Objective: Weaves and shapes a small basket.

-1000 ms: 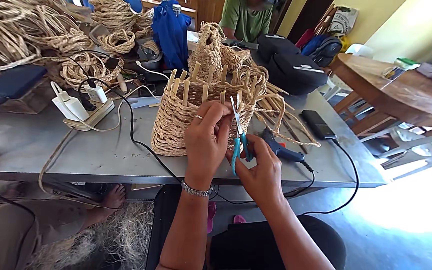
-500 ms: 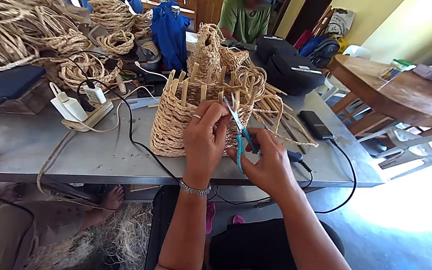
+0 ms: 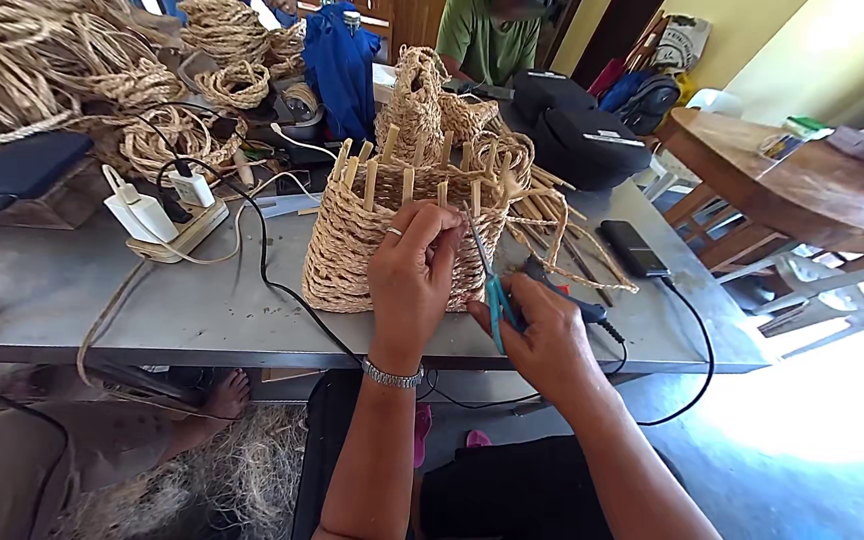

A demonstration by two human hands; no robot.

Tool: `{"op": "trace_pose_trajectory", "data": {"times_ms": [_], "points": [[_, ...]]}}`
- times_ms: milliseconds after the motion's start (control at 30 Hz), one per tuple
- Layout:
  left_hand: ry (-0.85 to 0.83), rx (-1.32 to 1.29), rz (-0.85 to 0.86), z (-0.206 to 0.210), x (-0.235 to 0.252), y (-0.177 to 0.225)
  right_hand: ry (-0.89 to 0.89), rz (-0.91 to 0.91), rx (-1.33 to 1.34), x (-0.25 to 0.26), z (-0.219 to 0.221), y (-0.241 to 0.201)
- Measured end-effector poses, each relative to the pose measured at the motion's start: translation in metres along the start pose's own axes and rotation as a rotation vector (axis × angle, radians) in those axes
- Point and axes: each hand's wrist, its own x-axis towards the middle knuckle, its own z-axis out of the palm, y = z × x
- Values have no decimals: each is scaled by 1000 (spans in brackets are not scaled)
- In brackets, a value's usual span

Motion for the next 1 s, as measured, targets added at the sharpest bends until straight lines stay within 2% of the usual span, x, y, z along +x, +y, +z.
{"op": "trace_pose_trajectory", "data": {"times_ms": [167, 267, 333, 433, 567, 667, 833, 1000], "points": [[-12, -5, -2, 0, -1, 0, -25, 8, 49, -2, -7, -1], [-23, -8, -31, 0, -2, 0, 25, 43, 104, -11, -28, 6], [-47, -17, -47, -2, -4, -1, 81, 128, 51, -21, -51, 21], [-101, -50, -68, -5, -5, 0, 96, 373, -126, -41, -94, 56], [-122, -118, -91, -10, -3, 6, -93, 709, -330, -75, -144, 96], [-94, -220, -89, -16, -2, 8, -265, 863, -377, -92, -158, 109], [36, -333, -64, -28, 0, 11, -444, 916, -449, -85, -156, 128], [144, -259, -96, -36, -1, 10, -436, 862, -447, -66, -169, 132]]}}
